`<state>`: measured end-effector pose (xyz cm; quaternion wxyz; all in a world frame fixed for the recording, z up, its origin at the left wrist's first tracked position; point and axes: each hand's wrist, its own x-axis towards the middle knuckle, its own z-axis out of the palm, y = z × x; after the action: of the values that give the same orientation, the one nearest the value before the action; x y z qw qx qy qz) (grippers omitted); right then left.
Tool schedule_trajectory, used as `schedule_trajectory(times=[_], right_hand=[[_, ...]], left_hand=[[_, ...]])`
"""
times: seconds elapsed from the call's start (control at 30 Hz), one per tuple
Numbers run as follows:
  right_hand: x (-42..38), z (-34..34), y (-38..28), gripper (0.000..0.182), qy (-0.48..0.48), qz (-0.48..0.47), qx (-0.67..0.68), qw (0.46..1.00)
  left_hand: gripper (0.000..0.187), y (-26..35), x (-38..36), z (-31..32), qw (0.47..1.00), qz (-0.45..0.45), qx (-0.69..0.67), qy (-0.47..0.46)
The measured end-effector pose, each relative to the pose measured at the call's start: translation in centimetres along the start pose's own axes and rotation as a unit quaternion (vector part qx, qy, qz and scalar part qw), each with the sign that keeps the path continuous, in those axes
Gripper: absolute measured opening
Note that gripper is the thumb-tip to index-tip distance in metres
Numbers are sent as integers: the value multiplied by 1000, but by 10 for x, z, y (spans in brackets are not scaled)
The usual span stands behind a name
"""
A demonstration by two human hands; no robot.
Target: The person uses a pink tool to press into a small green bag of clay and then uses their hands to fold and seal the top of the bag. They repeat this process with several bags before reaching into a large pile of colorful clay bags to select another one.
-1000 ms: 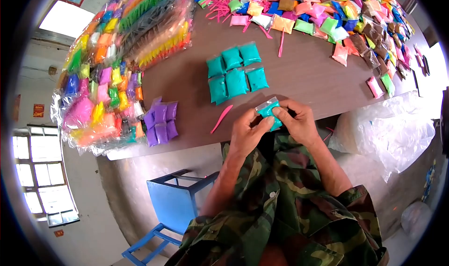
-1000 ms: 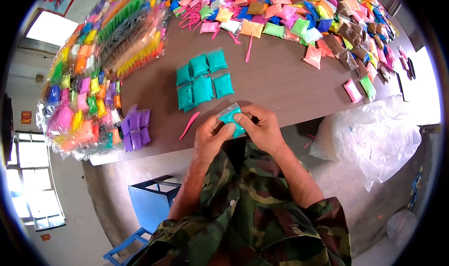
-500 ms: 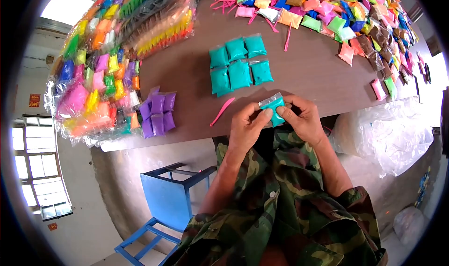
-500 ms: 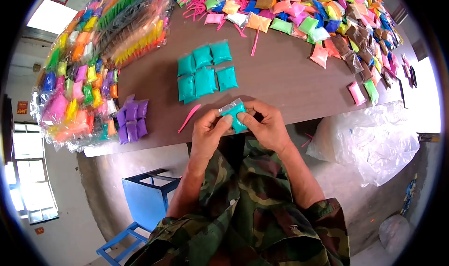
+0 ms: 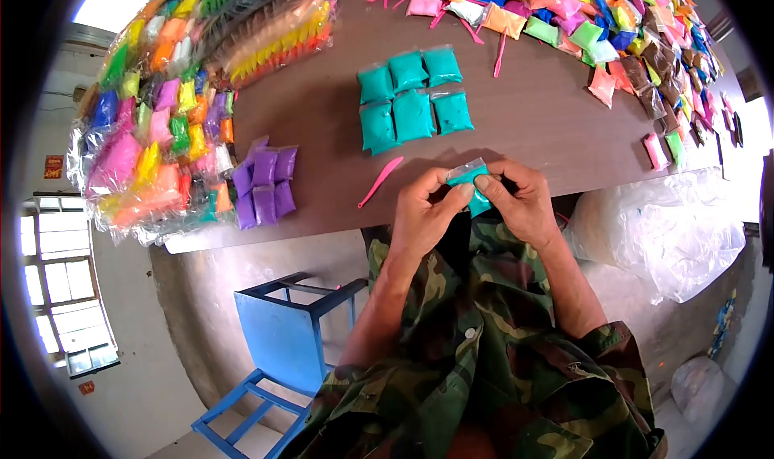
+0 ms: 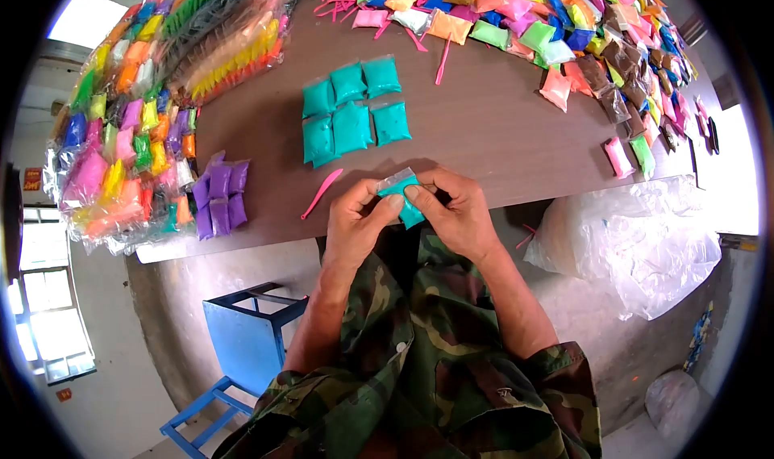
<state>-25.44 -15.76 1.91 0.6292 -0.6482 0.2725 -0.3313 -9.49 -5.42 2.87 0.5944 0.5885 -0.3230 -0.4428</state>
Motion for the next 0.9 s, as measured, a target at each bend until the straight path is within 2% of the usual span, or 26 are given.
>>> schedule_trajectory(times=[0.17,0.23,0.33,0.57,0.63,0.83,0.9], right_hand=[[3,1,-9,17,-18,4,-13,1000],[3,0,-9,18,-21,-3,-17,1000],[2,-4,-5,20,-44,36,-43,997],[3,-3,-2,24,-42,-15,-83,996],[3,-3,-3,25,-36,-23,-85,995],[2,-4,-11,21,-50,38,-99,993],[2,-4,-2,18,-46,-29,-107,993]], left_hand=[[18,-14,3,-6,998,35,-43,0],[15,-18,6,-12,999,38,-16,3],[17,-10,3,-6,1000,21,-2,16],[24,-14,7,-3,999,38,0,17],[23,-18,7,-2,996,60,-20,54],[18,-13,4,2,994,50,-76,65],[17,-9,2,1,996,33,-69,55]])
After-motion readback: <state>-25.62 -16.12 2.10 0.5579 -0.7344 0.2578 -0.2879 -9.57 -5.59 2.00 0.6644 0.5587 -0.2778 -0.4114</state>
